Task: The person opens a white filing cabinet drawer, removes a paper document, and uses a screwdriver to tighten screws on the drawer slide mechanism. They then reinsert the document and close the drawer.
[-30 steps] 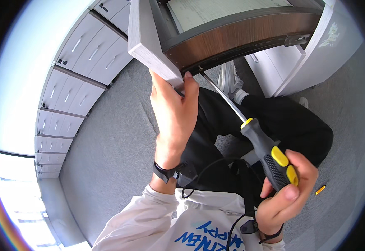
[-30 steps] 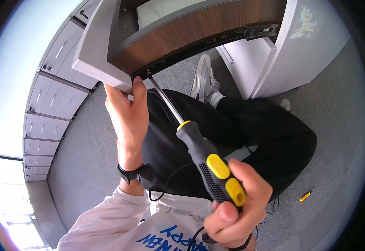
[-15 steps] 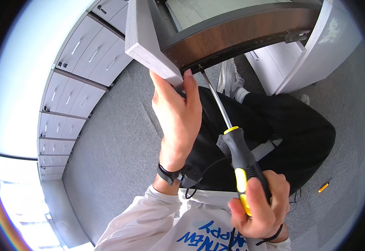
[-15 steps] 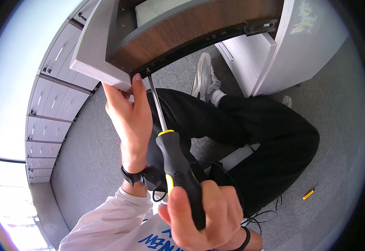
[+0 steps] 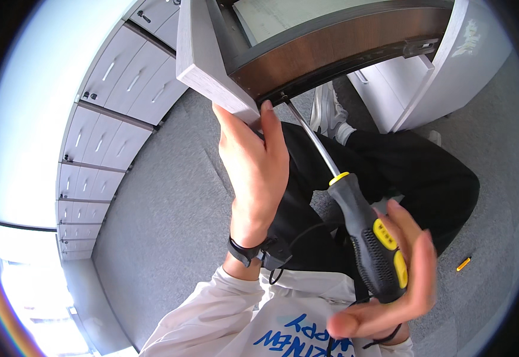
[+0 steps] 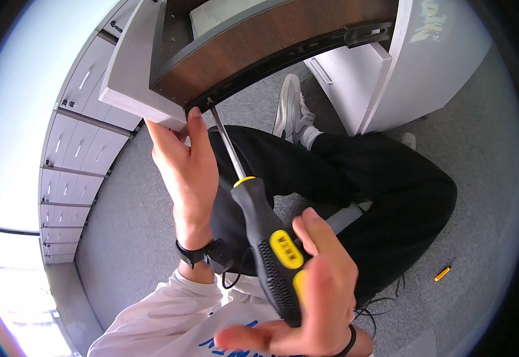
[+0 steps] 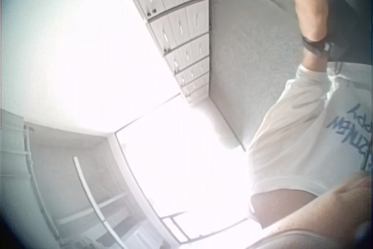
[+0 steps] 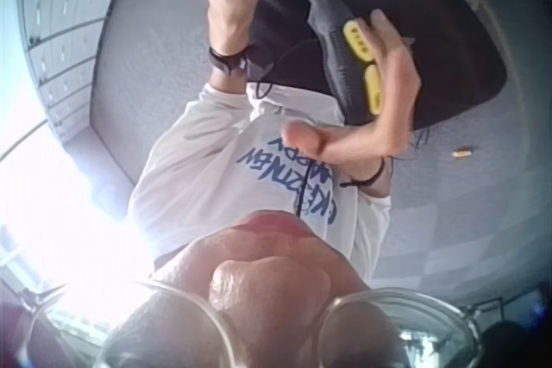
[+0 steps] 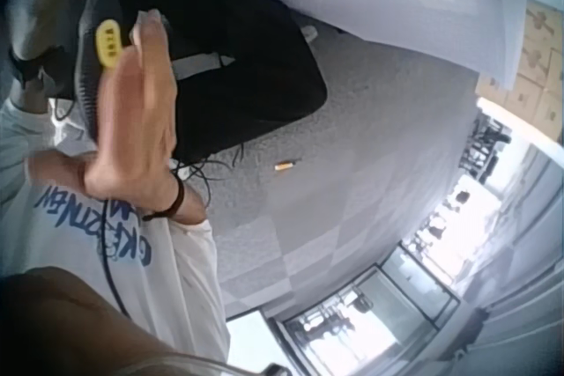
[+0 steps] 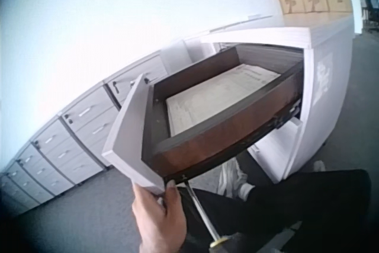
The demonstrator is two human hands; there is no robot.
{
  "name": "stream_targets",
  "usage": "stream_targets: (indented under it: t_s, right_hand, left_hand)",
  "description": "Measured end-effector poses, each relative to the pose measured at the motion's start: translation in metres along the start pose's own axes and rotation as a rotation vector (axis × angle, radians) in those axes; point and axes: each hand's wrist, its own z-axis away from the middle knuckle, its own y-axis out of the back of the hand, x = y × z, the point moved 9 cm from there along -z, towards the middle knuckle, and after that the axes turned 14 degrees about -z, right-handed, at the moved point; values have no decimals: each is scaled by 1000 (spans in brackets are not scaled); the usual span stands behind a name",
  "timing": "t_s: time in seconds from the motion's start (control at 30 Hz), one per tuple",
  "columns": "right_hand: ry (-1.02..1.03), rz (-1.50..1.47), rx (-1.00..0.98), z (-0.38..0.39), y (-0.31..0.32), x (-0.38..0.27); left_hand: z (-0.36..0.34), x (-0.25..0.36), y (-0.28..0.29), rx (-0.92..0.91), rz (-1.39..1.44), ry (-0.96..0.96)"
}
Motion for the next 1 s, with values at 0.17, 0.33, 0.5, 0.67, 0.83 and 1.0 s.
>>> stream_targets:
  t_s: [0.17,0.33,0.5,0.67,0.83,1.0]
  right_hand:
    - [-214,244,-51,11,-4,3]
    - [66,470,-102,8,-10,-20]
    - [177,55,-150,7,-19,-21]
    - [-63,-73,-123,14,-21,-1]
    - [-51,-45,-138,17,-14,-3]
    - [117,301,-203,15,-18,-15]
  left_hand:
    - [1,0,2,3,-25,22]
    - [2,1,4,0,-28,31]
    - [1,-1,4,32,25,53]
    - [2,-3,0,31,21,89]
    - [2,0,0,57,68,49]
    - [2,-2,0,31,45,77]
